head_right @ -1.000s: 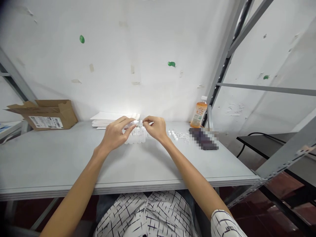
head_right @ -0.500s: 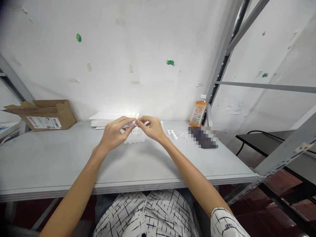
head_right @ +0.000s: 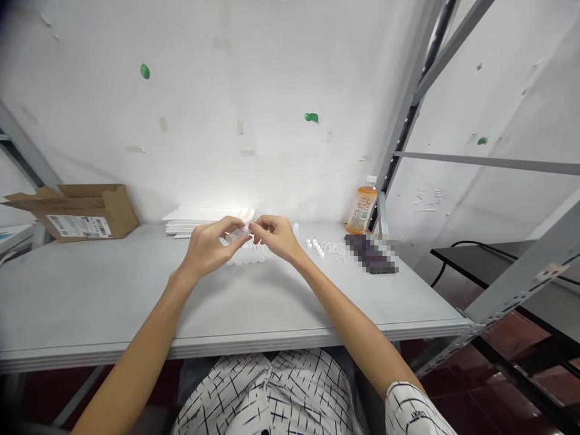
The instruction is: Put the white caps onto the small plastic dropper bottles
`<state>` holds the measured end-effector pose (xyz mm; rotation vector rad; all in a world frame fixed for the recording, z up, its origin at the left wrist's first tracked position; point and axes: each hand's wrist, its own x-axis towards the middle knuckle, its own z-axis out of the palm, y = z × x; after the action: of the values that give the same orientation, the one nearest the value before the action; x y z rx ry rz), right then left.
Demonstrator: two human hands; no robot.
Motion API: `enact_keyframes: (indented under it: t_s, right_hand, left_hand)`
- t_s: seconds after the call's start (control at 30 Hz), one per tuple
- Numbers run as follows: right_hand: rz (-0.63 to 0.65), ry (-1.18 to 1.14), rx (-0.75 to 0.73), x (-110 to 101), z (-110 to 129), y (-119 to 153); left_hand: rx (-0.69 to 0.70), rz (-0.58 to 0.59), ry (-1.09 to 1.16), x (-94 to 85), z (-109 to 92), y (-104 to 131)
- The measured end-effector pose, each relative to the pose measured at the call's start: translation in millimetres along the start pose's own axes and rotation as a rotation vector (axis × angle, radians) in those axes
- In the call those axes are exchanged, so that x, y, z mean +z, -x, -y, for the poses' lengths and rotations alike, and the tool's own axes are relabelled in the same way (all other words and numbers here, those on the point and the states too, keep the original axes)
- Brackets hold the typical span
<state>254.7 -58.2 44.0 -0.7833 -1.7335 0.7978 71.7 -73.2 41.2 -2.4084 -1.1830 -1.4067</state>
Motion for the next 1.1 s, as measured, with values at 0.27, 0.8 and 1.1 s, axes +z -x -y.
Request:
enact_keyframes:
  t_s: [0.27, 0.8, 1.1]
  right_hand:
    - [0.033, 0.058, 0.011, 0, 2, 3]
    - [0.165, -0.039, 0.058, 0, 2, 2]
    - [0.264, -0.070, 0.041, -10, 6, 3]
  left_hand:
    - [-0.005, 0.003, 0.029, 0.2, 1, 0]
    - [0.002, 0.049, -0.011, -1.8, 0, 1]
    - [-0.107, 0.186, 0.163, -12.0, -1, -4]
